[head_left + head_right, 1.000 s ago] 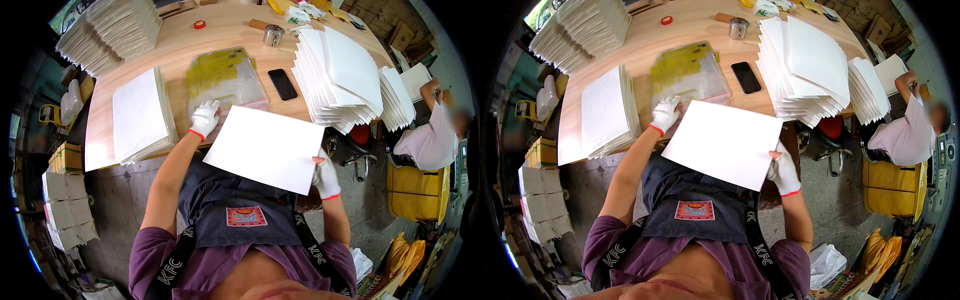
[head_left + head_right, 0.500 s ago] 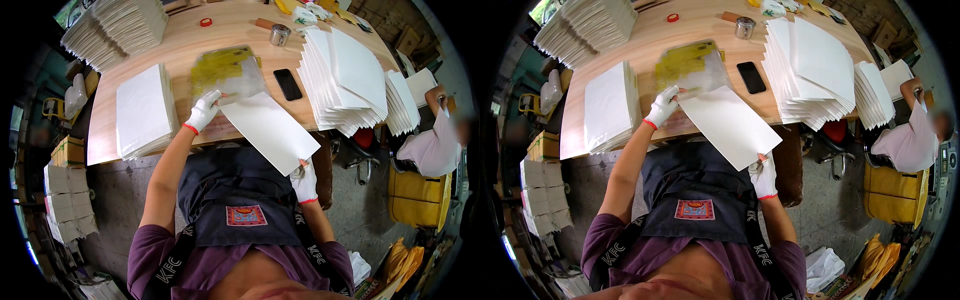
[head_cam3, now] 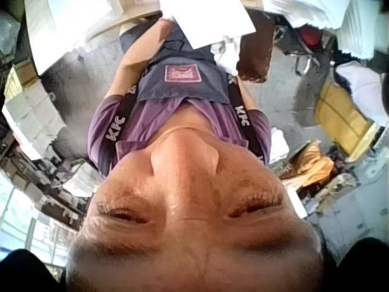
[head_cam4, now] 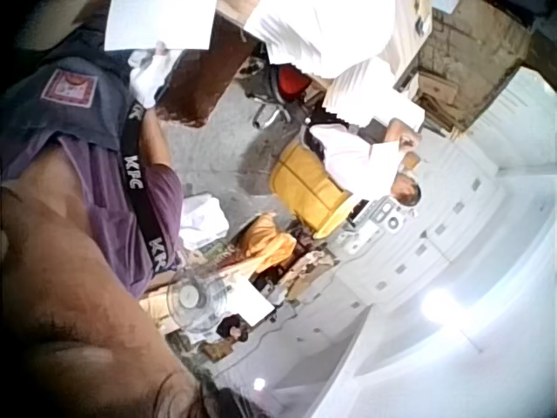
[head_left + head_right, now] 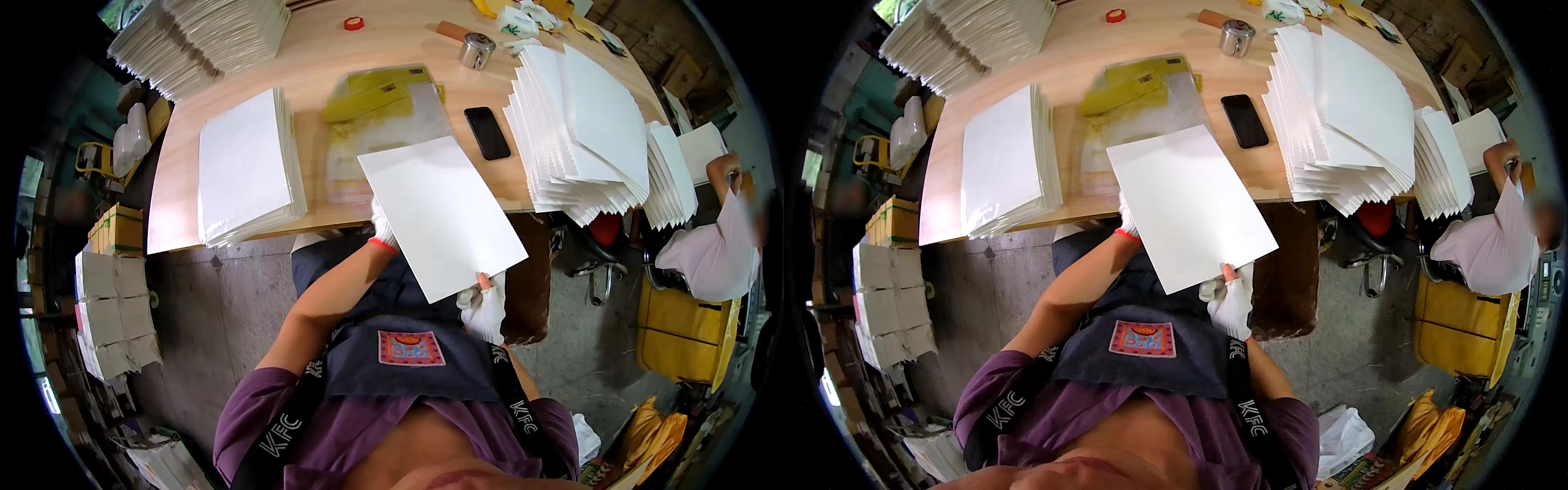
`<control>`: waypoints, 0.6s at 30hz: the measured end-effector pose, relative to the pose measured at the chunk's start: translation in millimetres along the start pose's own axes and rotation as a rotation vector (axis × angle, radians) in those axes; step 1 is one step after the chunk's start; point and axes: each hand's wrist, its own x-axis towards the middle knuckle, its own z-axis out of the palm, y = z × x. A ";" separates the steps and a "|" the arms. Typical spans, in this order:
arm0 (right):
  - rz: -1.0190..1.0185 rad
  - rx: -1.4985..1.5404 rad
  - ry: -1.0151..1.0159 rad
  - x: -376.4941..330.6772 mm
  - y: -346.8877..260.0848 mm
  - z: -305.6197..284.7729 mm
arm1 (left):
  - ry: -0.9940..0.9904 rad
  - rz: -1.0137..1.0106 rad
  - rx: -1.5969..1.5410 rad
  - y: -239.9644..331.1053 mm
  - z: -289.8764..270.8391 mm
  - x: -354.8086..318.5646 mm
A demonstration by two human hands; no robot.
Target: The person places white paper sheets into clear plastic bags on a table, then stacks the filled bags. The person repeats this process with multiple sheets and bags.
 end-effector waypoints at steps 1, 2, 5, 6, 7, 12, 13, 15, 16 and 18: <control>0.005 -0.025 0.021 -3.4 -1.0 1.5 | -0.034 -0.096 -0.038 -9.9 -5.7 7.2; 0.010 -0.050 0.041 -6.4 -0.8 2.1 | -0.051 -0.161 -0.054 -17.0 -13.3 10.8; 0.059 -0.159 0.091 -11.2 1.1 -1.3 | 0.016 -0.169 0.076 -39.8 -48.4 0.4; 0.102 -0.128 0.082 -9.5 3.8 -4.2 | 0.046 -0.148 0.159 -48.1 -62.0 -9.9; 0.150 -0.096 0.067 -6.5 10.3 -9.0 | 0.077 -0.108 0.276 -55.5 -79.1 -23.6; 0.336 0.227 -0.084 37.2 65.9 -36.1 | 0.050 0.181 1.055 -56.5 -122.2 -74.8; 0.421 0.454 0.020 53.7 71.1 -25.3 | 0.181 0.147 0.975 -53.8 -102.4 -80.6; 0.389 0.589 0.088 86.2 92.8 -17.3 | 0.277 0.099 0.885 -52.5 -109.3 -72.1; 0.368 0.605 0.010 101.3 99.5 -19.1 | 0.320 0.069 0.896 -51.7 -111.0 -66.4; 0.431 0.588 -0.068 107.6 105.4 -11.3 | 0.315 0.027 0.898 -34.9 -125.4 -61.6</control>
